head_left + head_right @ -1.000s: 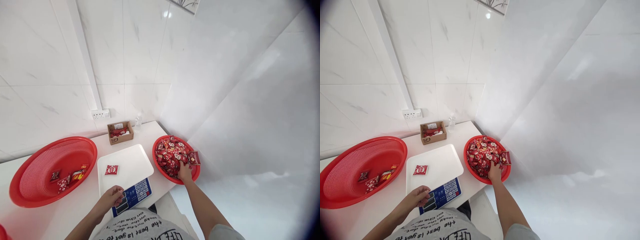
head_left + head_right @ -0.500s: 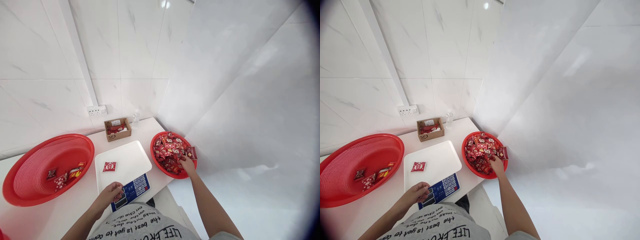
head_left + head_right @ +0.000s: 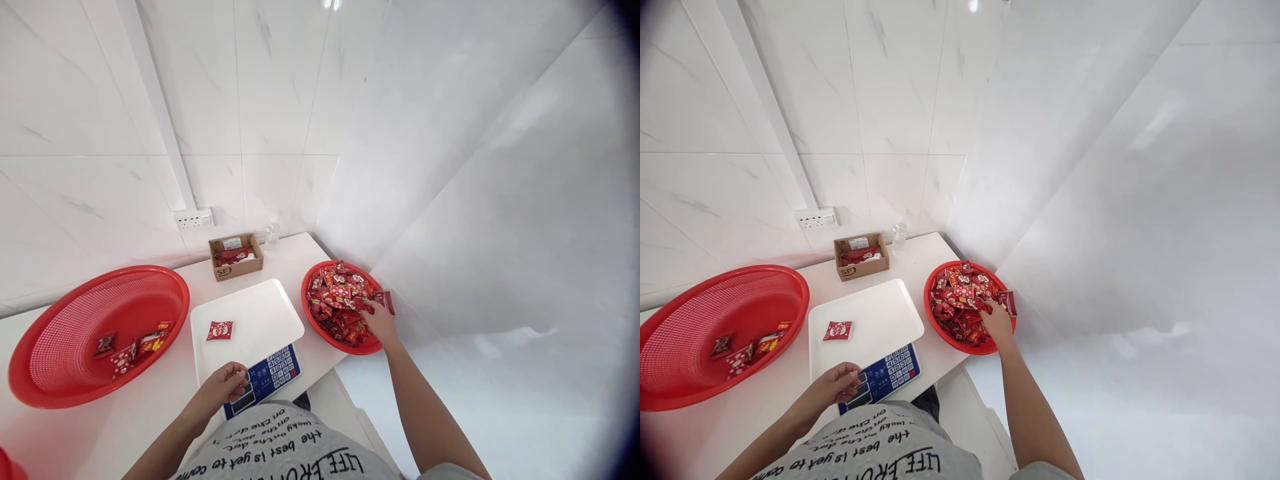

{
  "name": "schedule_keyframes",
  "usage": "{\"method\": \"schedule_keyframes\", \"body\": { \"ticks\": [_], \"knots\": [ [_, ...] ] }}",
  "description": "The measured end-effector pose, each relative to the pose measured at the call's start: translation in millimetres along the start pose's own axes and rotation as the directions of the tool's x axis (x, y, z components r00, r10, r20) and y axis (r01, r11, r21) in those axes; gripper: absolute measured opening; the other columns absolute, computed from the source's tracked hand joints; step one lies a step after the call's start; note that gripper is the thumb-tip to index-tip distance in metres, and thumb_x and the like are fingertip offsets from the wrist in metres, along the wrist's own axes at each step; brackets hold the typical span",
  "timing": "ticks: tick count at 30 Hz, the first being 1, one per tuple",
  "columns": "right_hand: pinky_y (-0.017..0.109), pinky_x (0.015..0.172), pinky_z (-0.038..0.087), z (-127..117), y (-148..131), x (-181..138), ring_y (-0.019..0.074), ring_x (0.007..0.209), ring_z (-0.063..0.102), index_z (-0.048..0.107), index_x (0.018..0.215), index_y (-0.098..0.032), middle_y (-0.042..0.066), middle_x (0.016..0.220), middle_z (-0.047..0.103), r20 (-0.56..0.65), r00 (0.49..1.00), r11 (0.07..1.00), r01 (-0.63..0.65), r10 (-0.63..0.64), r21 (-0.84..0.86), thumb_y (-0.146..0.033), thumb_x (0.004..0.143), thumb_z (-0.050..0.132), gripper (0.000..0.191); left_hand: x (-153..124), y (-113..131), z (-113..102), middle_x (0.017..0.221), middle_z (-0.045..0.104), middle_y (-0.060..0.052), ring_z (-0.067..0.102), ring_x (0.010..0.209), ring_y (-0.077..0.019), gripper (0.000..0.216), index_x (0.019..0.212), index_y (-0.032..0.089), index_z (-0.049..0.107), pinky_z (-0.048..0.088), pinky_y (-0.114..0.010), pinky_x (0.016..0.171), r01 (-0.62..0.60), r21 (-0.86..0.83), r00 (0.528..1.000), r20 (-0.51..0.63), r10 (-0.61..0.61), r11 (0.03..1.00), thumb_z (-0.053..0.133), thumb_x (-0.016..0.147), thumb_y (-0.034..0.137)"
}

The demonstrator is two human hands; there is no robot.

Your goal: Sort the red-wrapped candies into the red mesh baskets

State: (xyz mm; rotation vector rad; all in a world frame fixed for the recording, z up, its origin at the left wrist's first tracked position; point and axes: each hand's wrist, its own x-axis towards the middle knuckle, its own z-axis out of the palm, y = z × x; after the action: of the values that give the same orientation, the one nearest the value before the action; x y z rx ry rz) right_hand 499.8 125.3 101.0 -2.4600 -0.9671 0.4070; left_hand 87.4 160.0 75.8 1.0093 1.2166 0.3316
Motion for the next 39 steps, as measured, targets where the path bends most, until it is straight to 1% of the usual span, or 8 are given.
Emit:
{"method": "schedule_keyframes", "body": {
  "ticks": [5, 12, 22, 29, 32, 35, 37, 39],
  "knots": [
    [0.025, 0.07, 0.045, 6.5, -0.1, -1.5, 0.0152, 0.073, 0.065, 0.054, 0.115, -0.018, 0.007, 0.107, 0.063, 0.081, 0.995, 0.987, -0.062, 0.05, 0.149, -0.028, 0.083, 0.037, 0.038, 1.1, -1.7, -0.2, 0.073, 0.06, -0.001, 0.054, 0.064, -0.0143, 0.047, 0.083, 0.018, 0.058, 0.041, -0.027, 0.061, 0.005, -0.002, 1.0, 0.018, -0.005, 1.0, 0.064, 0.058, 0.058],
    [0.03, 0.075, 0.045, 14.6, 8.6, 4.4, 0.0207, 0.089, 0.06, 0.06, 0.105, -0.019, 0.008, 0.101, 0.064, 0.03, 0.997, 0.992, -0.069, 0.066, 0.104, -0.029, 0.084, 0.035, 0.034, 0.5, -4.2, -0.3, 0.072, 0.059, -0.001, 0.053, 0.065, -0.0142, 0.048, 0.084, 0.018, 0.057, 0.041, -0.027, 0.063, 0.004, -0.022, 1.0, 0.0, -0.004, 1.0, 0.065, 0.057, 0.057],
    [0.025, 0.062, 0.049, 26.5, 20.0, 1.9, 0.0161, 0.077, 0.063, 0.056, 0.111, -0.019, 0.008, 0.105, 0.063, 0.062, 0.992, 0.983, -0.116, 0.108, 0.14, -0.035, 0.086, 0.031, 0.039, -2.4, -2.5, 0.4, 0.073, 0.06, -0.001, 0.053, 0.066, -0.0147, 0.046, 0.082, 0.018, 0.058, 0.041, -0.027, 0.064, 0.013, -0.004, 1.0, 0.005, -0.013, 1.0, 0.064, 0.058, 0.057],
    [0.03, 0.071, 0.046, 41.8, 15.9, -3.4, 0.0214, 0.08, 0.062, 0.061, 0.089, -0.018, 0.005, 0.081, 0.066, 0.162, 0.986, 0.998, -0.056, 0.051, 0.027, -0.045, 0.074, 0.053, 0.032, -1.2, -3.4, 0.0, 0.074, 0.061, -0.001, 0.054, 0.066, -0.0141, 0.047, 0.084, 0.018, 0.058, 0.041, -0.027, 0.064, 0.027, 0.012, 0.999, 0.03, -0.028, 1.0, 0.065, 0.058, 0.057],
    [0.033, 0.08, 0.043, 46.8, 12.9, -4.9, 0.0265, 0.097, 0.057, 0.061, 0.086, -0.017, 0.01, 0.095, 0.064, 0.138, 0.989, 0.999, -0.04, 0.044, -0.032, -0.038, 0.072, 0.057, 0.026, -2.8, -3.7, -0.3, 0.075, 0.061, -0.001, 0.055, 0.067, -0.0141, 0.047, 0.086, 0.018, 0.058, 0.042, -0.027, 0.065, 0.028, 0.017, 0.999, 0.039, -0.028, 0.999, 0.064, 0.06, 0.056],
    [0.036, 0.089, 0.038, 46.0, 7.3, -5.9, 0.0315, 0.115, 0.043, 0.062, 0.091, -0.016, 0.014, 0.118, 0.053, -0.005, 1.0, 0.989, -0.026, 0.025, -0.146, -0.035, 0.072, 0.057, 0.027, -5.0, -5.3, -0.8, 0.075, 0.061, -0.001, 0.055, 0.066, -0.0145, 0.046, 0.085, 0.018, 0.059, 0.042, -0.027, 0.065, 0.02, 0.019, 1.0, 0.005, -0.02, 1.0, 0.063, 0.06, 0.057],
    [0.034, 0.089, 0.038, 44.7, 1.8, -6.5, 0.0296, 0.115, 0.044, 0.061, 0.095, -0.017, 0.012, 0.119, 0.053, -0.063, 0.997, 0.98, 0.028, -0.041, -0.198, -0.032, 0.075, 0.054, 0.026, -5.8, -6.5, -1.2, 0.075, 0.061, -0.001, 0.054, 0.066, -0.0146, 0.047, 0.085, 0.018, 0.059, 0.041, -0.027, 0.064, 0.017, 0.013, 1.0, -0.003, -0.016, 1.0, 0.063, 0.06, 0.058],
    [0.031, 0.085, 0.04, 45.7, -4.7, -7.1, 0.025, 0.106, 0.051, 0.059, 0.1, -0.018, 0.01, 0.109, 0.059, -0.022, 0.993, 0.978, 0.109, -0.115, -0.177, -0.027, 0.078, 0.05, 0.025, -5.7, -7.0, -1.7, 0.075, 0.061, -0.001, 0.054, 0.066, -0.0147, 0.047, 0.085, 0.018, 0.059, 0.041, -0.027, 0.064, 0.015, 0.008, 1.0, -0.006, -0.015, 1.0, 0.063, 0.059, 0.058]
  ]
}}
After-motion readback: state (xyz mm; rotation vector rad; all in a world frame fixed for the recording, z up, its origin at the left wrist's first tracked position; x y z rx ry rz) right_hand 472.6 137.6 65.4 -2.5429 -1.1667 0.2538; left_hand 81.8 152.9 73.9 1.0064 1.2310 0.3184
